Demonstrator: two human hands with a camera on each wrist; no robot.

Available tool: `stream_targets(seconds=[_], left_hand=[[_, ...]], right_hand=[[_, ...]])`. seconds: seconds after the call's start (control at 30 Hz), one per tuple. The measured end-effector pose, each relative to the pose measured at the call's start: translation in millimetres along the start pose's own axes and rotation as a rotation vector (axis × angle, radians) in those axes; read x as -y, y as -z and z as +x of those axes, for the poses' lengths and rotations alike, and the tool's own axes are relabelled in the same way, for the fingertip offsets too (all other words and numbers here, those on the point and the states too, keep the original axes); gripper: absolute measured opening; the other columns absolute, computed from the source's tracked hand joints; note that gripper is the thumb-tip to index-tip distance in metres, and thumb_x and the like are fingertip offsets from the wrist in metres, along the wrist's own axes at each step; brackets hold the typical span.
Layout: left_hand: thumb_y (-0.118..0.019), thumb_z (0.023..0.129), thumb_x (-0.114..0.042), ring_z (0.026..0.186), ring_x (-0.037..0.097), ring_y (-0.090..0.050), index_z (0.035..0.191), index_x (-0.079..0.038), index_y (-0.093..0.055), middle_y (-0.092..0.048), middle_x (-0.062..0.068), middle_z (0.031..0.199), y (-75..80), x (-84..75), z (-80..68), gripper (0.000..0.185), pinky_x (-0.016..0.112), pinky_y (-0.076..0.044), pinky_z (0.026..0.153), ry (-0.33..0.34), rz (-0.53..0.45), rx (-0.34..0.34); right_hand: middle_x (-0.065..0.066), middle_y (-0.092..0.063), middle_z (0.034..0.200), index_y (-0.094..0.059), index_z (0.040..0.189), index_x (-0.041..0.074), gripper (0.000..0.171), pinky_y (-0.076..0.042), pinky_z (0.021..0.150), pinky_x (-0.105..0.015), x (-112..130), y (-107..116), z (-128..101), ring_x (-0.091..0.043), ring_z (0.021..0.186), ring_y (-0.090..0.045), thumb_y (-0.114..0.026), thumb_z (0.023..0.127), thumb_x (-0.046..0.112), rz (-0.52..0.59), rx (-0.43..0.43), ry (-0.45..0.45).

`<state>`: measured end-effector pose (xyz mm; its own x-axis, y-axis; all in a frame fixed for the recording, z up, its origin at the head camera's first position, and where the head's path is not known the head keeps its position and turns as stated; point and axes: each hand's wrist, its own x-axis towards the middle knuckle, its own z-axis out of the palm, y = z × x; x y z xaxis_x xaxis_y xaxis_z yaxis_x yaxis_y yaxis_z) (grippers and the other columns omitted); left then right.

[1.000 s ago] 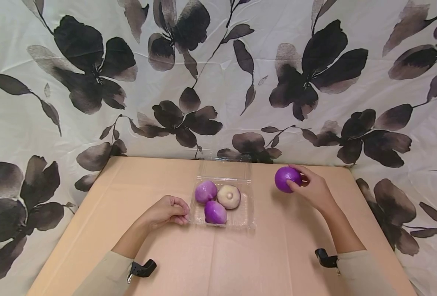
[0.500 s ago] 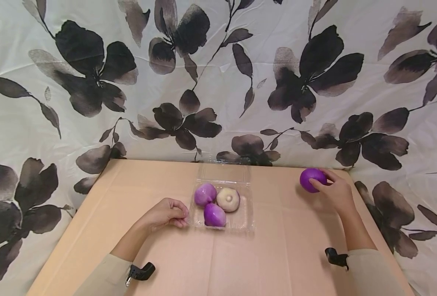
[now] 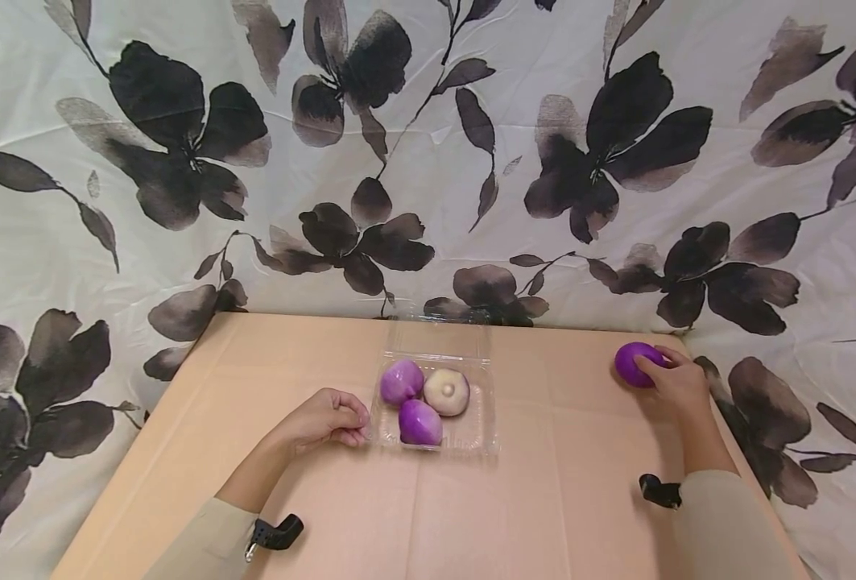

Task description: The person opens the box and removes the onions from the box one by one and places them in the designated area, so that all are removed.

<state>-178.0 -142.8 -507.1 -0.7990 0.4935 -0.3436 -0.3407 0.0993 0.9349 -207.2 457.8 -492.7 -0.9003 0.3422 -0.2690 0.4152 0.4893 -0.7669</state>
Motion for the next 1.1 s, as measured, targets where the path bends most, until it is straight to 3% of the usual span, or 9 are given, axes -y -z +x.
stream_targets(seconds=[0.2, 0.33, 0.57, 0.73, 1.1], left_hand=[[-0.061, 0.097, 0.007, 0.068, 0.016, -0.074, 0.103, 0.019, -0.061, -0.073, 0.011, 0.078, -0.1, 0.0, 1.9, 0.014, 0.024, -0.066, 0.064, -0.001, 0.008, -0.005], [-0.061, 0.097, 0.007, 0.068, 0.016, -0.074, 0.103, 0.019, -0.062, -0.073, 0.010, 0.077, 0.0, 0.0, 2.4, 0.013, 0.023, -0.066, 0.064, -0.002, 0.004, -0.006], [-0.061, 0.096, 0.007, 0.068, 0.016, -0.074, 0.101, 0.016, -0.063, -0.073, 0.011, 0.077, 0.8, 0.5, 1.5, 0.010, 0.023, -0.066, 0.064, 0.004, -0.002, -0.010], [-0.061, 0.097, 0.008, 0.068, 0.016, -0.074, 0.101, 0.017, -0.063, -0.073, 0.010, 0.077, 1.8, 1.7, 2.2, 0.011, 0.023, -0.066, 0.064, 0.002, 0.003, -0.014], [-0.060, 0.097, 0.008, 0.069, 0.016, -0.074, 0.101, 0.015, -0.063, -0.073, 0.010, 0.078, 1.4, 3.7, 4.4, 0.009, 0.024, -0.066, 0.065, 0.003, 0.003, -0.012]], right_hand=[[-0.037, -0.006, 0.165, -0.016, 0.163, 0.004, 0.091, -0.025, 0.122, -0.072, -2, 3, 10, -0.060, 0.150, -0.015, -0.042, 0.101, 0.065, -0.062, -0.044, -0.123], [-0.036, -0.008, 0.165, -0.013, 0.163, 0.004, 0.091, -0.021, 0.123, -0.074, -2, 4, 17, -0.059, 0.151, -0.013, -0.039, 0.102, 0.066, -0.094, -0.055, -0.156], [-0.038, -0.011, 0.163, -0.011, 0.162, 0.000, 0.084, -0.021, 0.122, -0.074, -4, 3, 23, -0.061, 0.149, -0.016, -0.033, 0.106, 0.058, -0.151, -0.044, -0.113], [-0.042, -0.012, 0.160, -0.008, 0.160, -0.008, 0.092, -0.020, 0.122, -0.076, -6, 2, 27, -0.063, 0.147, -0.016, -0.034, 0.105, 0.062, -0.203, 0.002, -0.065], [-0.048, -0.016, 0.155, -0.004, 0.158, -0.012, 0.095, -0.025, 0.120, -0.075, -11, 1, 28, -0.066, 0.143, -0.022, -0.038, 0.105, 0.059, -0.195, 0.027, 0.008]])
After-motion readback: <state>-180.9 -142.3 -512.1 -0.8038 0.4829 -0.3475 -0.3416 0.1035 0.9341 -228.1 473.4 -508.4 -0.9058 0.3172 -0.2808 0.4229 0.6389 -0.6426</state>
